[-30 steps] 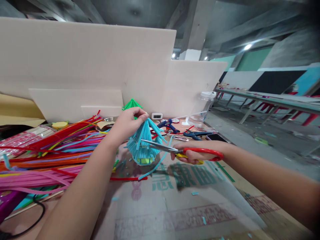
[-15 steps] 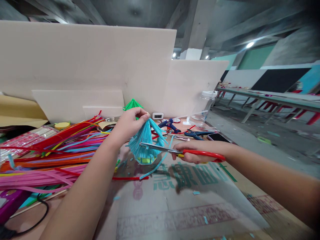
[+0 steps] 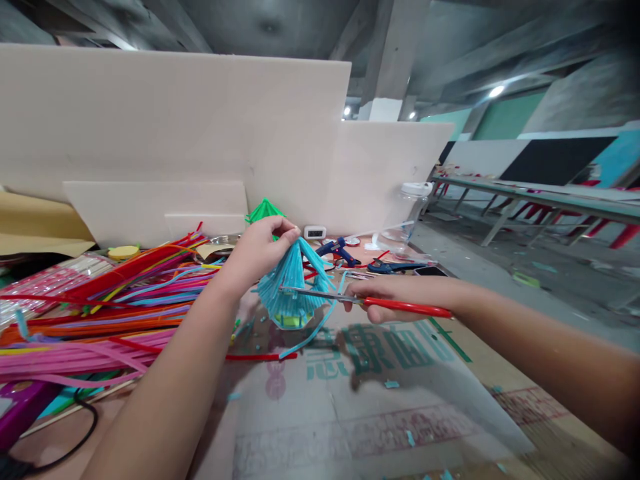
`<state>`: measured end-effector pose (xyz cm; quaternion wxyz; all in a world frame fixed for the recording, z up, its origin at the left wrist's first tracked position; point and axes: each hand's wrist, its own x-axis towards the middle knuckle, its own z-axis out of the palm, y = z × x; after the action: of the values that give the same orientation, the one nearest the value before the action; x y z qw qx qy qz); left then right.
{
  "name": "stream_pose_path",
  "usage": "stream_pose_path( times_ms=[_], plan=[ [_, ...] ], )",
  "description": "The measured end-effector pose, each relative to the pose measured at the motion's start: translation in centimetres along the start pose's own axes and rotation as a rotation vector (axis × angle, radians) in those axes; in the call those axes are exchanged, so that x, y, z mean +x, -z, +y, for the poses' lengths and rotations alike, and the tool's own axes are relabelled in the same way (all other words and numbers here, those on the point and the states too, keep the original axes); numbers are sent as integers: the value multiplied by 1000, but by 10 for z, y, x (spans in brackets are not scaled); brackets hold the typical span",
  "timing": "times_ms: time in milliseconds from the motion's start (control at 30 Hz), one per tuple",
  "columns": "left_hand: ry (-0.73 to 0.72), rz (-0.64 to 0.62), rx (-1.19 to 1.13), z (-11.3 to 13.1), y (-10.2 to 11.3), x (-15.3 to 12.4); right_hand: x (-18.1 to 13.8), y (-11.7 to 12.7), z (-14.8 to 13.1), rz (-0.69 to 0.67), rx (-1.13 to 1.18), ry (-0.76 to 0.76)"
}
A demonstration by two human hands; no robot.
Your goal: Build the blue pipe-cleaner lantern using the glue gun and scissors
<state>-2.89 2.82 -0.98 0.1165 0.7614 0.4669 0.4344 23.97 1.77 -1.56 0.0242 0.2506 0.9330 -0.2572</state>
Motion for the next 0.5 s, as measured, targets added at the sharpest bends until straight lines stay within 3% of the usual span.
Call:
stream_pose_path(
  times_ms=[267,500],
  plan=[
    [3,0,-7,1,0,0,4,-2,5,7,101,-22],
    [-4,7,8,-2,-1,2,11,-7,8,59,56,-66]
  ],
)
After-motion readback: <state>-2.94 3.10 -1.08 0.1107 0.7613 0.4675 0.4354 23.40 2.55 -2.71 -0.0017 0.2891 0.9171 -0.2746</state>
